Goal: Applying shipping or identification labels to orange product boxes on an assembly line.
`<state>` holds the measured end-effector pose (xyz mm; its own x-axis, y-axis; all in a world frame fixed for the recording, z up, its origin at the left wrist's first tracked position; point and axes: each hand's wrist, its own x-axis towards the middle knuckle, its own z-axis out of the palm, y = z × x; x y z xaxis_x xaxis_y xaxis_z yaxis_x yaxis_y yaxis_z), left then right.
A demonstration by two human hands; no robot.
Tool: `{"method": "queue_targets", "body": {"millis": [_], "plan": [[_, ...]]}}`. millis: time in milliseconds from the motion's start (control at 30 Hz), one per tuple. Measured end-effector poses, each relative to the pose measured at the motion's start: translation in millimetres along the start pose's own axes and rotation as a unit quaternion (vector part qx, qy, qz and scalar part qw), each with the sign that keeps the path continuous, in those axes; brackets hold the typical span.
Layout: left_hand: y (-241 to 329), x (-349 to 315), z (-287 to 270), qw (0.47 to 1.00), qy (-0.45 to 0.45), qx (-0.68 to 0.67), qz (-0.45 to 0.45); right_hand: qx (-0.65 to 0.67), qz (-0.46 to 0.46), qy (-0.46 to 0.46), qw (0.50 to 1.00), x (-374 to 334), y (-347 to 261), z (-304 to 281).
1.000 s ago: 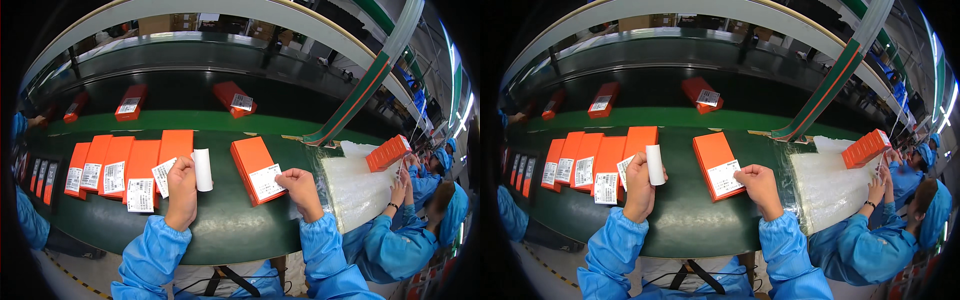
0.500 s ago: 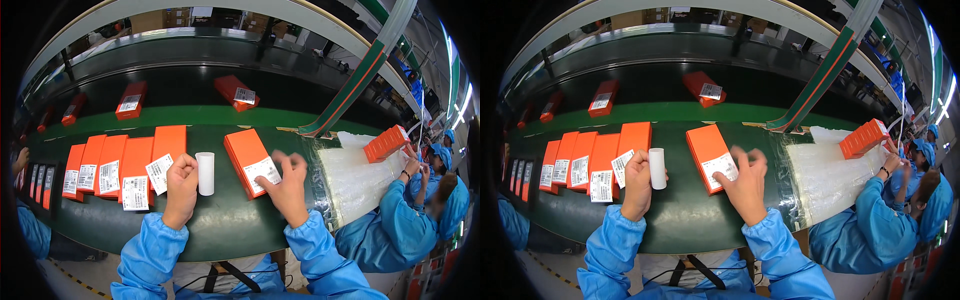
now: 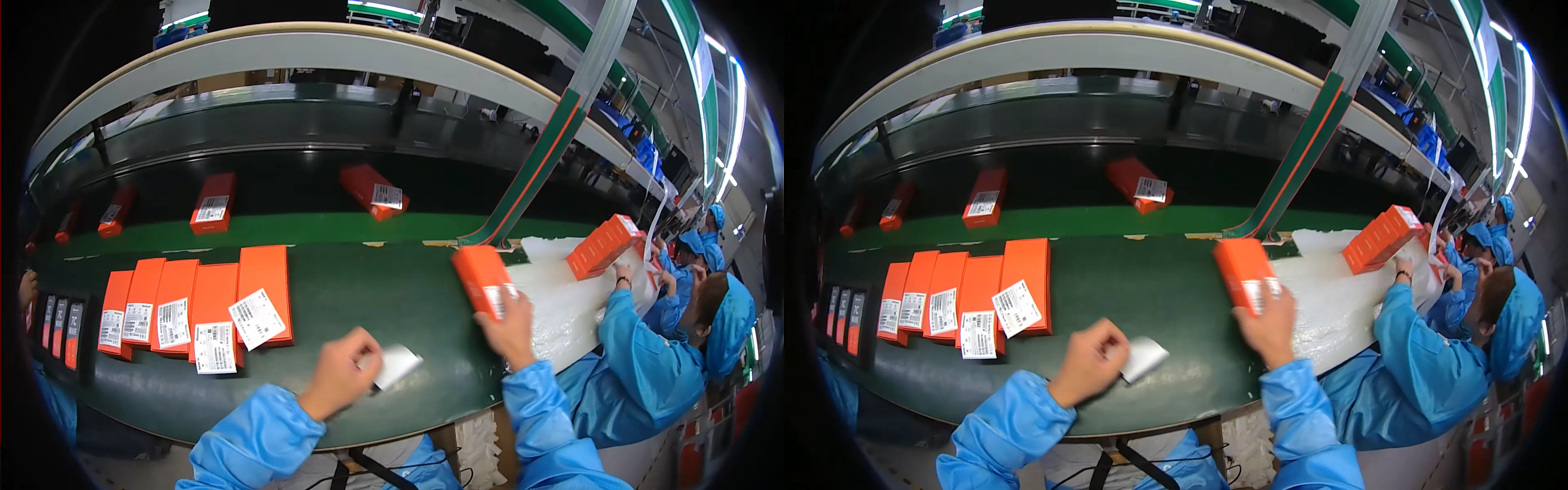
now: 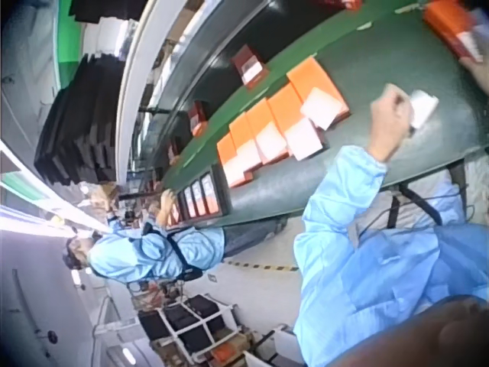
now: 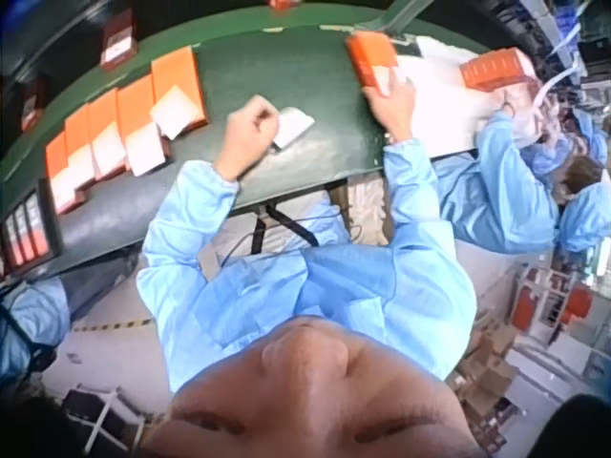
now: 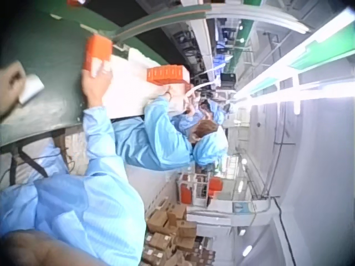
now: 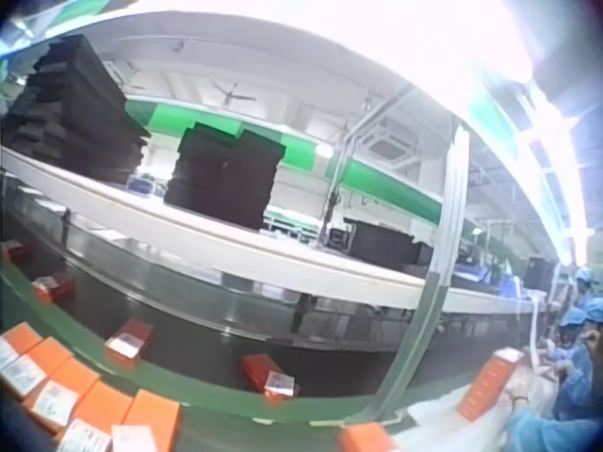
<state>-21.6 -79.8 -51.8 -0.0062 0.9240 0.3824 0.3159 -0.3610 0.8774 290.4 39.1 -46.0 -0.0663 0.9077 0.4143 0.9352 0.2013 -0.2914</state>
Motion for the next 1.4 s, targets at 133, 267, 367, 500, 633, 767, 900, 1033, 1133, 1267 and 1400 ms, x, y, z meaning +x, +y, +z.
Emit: {"method": "queue_targets", "body": {"millis": [133,267,367,500,633,767,900,1033,1133,1267,1400], "plan": [[14.8,-33.0,91.0,0.983,-0.090,0.037,0.156,-0.177,0.053,0.061,0.981,30.0,75.4,-11.2],[64.2,-52.8,178.3,0.957,-0.226,0.073,0.166,0.029,-0.134,-0.030,0.990,106.1,-2.7,10.1],[60.5,-40.4,197.1,0.944,-0.306,-0.073,0.100,0.102,-0.139,-0.120,0.978,149.4,-81.5,51.3],[54.4,-1.7,93.0,0.933,-0.344,0.040,0.098,0.113,0.009,-0.120,0.986,191.2,-154.1,115.9],[-0.9,14.7,11.1,0.981,-0.027,0.118,0.150,0.049,0.044,-0.104,0.992,213.8,-141.7,154.0],[-27.8,25.9,-14.4,0.996,0.077,0.039,0.012,0.069,-0.038,0.068,0.995,178.4,-149.7,123.1],[-27.6,20.8,-24.0,0.995,0.088,0.003,-0.048,0.135,-0.115,0.144,0.974,63.4,-168.0,67.4],[-27.8,23.3,-11.9,0.988,0.113,-0.064,-0.081,0.120,-0.115,0.045,0.985,-51.8,-164.6,24.2],[-21.8,26.0,-4.7,0.986,0.142,-0.044,-0.077,0.147,-0.113,0.032,0.982,-81.8,-161.3,17.3],[-12.6,30.9,-0.5,0.987,0.159,-0.029,-0.009,0.380,-0.013,0.035,0.924,-71.4,-138.0,24.4],[17.8,26.4,-26.0,0.994,0.075,-0.073,-0.006,0.495,-0.076,-0.283,0.818,-25.2,-147.8,-16.2]]}}
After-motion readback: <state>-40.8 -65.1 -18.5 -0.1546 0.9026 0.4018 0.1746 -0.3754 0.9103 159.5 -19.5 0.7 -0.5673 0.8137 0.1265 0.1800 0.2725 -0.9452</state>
